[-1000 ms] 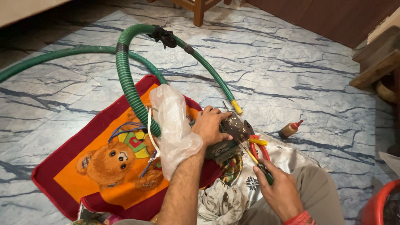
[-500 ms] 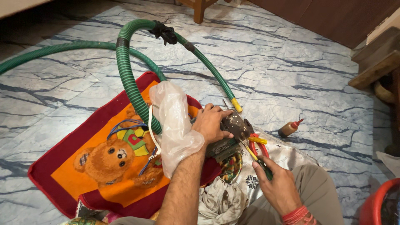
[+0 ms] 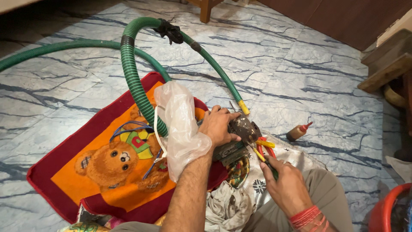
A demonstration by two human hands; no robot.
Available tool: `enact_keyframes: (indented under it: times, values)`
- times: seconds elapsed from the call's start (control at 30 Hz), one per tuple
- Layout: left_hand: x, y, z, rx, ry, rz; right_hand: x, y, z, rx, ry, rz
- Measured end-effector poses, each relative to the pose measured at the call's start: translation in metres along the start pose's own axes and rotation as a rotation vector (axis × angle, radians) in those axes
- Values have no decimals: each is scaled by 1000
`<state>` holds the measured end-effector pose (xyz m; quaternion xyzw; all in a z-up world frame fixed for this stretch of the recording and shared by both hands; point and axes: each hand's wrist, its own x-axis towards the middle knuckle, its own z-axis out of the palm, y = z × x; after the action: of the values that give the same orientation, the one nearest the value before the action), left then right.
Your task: The person sits on the floor and uses a screwdriver to loosen and remove screws from a small electric motor. They then detach the motor housing, inspect the internal components, and reassemble the unit.
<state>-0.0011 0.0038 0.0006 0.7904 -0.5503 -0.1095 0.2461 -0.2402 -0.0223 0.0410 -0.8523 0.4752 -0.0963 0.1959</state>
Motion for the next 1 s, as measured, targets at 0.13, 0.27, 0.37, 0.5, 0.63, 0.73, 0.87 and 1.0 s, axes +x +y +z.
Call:
enact_keyframes:
  times: [0.13,0.27,0.37,0.5,0.63,0.73,0.87,1.0]
  values:
    - [-1,0,0,-2,3,9,-3,2,0,20,-12,24]
    - [-1,-1,0,1,2,8,-3,3,2,17,47,-71]
    - [-1,0,0,1,3,11,-3,4,4,23,27,-45]
    - [-1,-1,0,1,3,17,-2,3,4,5,10,-34]
    - [0,-2,0,1,1,16,-2,-1,3,-18,66,-92]
    - [1,-2,1,6,2,19,-4,-7,2,-97,45,-88]
    - [1,-2,2,9,-4,12,-4,-16,2,-217,29,-79]
    - [2,-2,4,20,15,26,-3,-18,6,-230,52,-120]
